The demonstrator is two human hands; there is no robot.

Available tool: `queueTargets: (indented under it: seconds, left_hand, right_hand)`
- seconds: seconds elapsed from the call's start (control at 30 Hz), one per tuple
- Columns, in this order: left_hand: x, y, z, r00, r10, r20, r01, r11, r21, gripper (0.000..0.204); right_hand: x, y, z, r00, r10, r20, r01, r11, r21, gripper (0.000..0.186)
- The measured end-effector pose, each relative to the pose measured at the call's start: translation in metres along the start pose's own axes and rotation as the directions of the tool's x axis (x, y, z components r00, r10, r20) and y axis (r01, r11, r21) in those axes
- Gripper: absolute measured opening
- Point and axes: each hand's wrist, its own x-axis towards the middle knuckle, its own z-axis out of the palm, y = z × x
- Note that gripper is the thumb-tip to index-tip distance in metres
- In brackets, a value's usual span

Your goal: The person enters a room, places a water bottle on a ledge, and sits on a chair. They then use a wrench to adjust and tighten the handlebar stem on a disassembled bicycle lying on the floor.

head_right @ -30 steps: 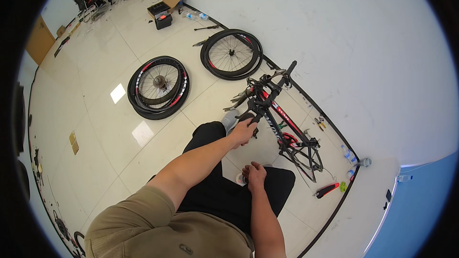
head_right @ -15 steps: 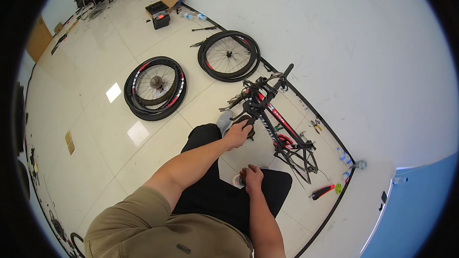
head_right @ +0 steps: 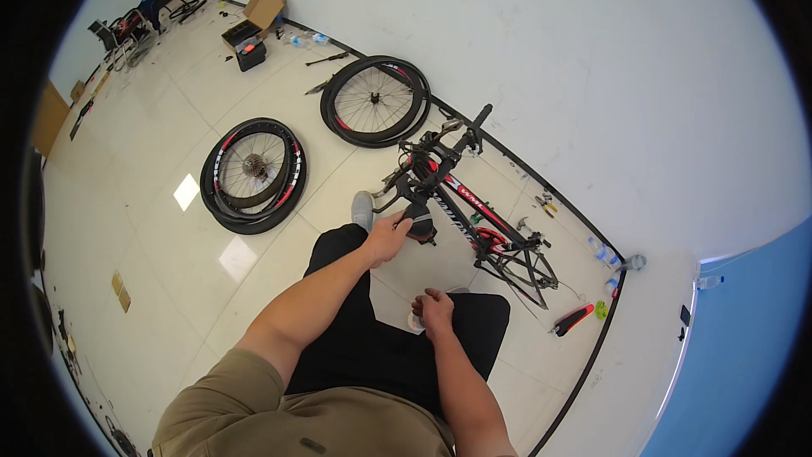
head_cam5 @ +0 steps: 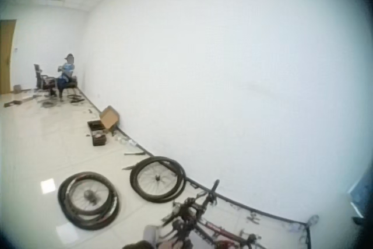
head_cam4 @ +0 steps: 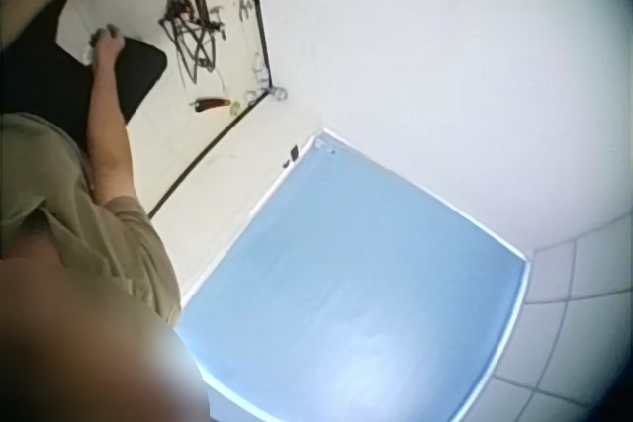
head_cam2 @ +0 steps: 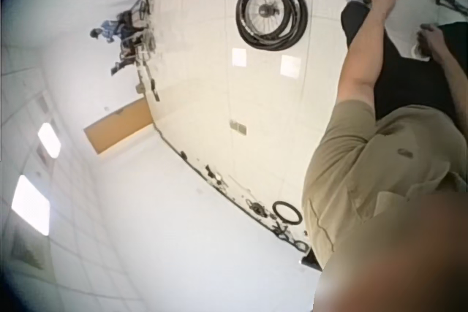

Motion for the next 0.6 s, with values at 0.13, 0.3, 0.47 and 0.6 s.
queueTargets:
  seconds: [0.13, 0.3, 0.47, 0.6]
  left_hand:
    - [-0.004, 0.012, -0.001, 0.997, -0.081, 0.005, 0.081, 0.997, 0.009, 0.040]
    - [-0.011, 0.020, 0.004, 0.996, -0.085, -0.015, 0.085, 0.996, 0.013, 0.040]
    - [-0.009, 0.013, 0.006, 0.997, -0.078, -0.030, 0.079, 0.996, 0.031, 0.038]
    - [-0.004, 0.008, 0.007, 0.997, -0.018, -0.073, 0.022, 0.998, 0.053, 0.034]
  right_hand:
    - [0.000, 0.003, 0.001, 1.000, 0.023, -0.009, -0.023, 1.000, 0.007, 0.039]
    - [-0.004, 0.000, -0.002, 0.999, 0.032, -0.021, -0.032, 0.999, 0.023, 0.036]
    - [-0.003, -0.004, -0.001, 1.000, 0.017, 0.017, -0.016, 1.000, -0.008, 0.040]
    - [-0.002, -0.004, 0.002, 1.000, 0.015, 0.014, -0.014, 1.000, -0.025, 0.039]
